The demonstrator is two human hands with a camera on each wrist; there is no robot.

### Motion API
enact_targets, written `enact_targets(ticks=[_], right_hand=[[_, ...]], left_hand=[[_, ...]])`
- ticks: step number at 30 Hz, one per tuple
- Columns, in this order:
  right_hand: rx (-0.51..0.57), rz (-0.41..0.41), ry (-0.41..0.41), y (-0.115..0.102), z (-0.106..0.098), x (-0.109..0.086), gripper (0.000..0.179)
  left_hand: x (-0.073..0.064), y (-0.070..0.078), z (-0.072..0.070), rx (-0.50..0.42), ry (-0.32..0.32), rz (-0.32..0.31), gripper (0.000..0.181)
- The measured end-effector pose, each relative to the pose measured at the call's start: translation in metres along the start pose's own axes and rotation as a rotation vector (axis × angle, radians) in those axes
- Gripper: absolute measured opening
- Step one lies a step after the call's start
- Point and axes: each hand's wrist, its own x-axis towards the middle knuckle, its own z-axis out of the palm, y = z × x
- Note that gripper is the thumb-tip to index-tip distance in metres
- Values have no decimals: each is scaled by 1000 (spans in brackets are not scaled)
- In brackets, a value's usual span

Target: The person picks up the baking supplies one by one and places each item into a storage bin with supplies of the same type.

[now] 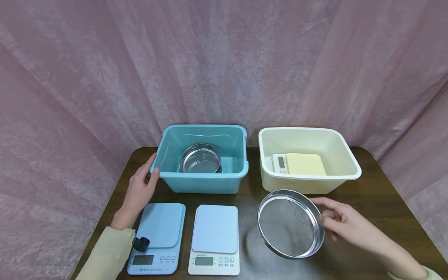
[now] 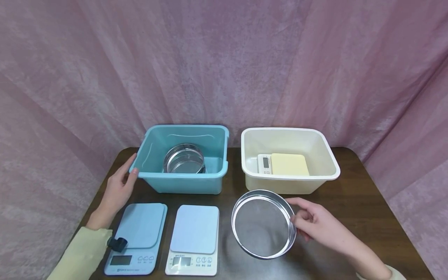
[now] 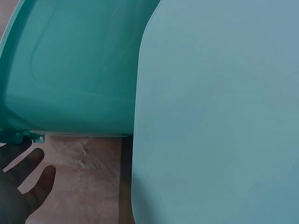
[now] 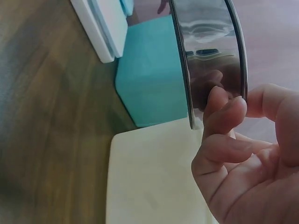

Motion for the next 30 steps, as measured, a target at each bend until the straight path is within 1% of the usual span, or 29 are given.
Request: enact_targets(ticks=[9, 19, 24, 30], right_hand=[[-16, -2, -3, -16, -9, 8, 42], [-17, 11, -5, -33, -16, 20, 46], [-24, 8, -14, -42, -19, 28, 47], [-42, 31, -27, -55, -23, 39, 45]], left_hand=[[0, 0, 0, 4, 0, -1, 56], [0, 0, 1, 7, -12, -8, 56], [0, 1, 1, -4, -29, -13, 57], [0, 1, 0, -22, -28, -11, 57]])
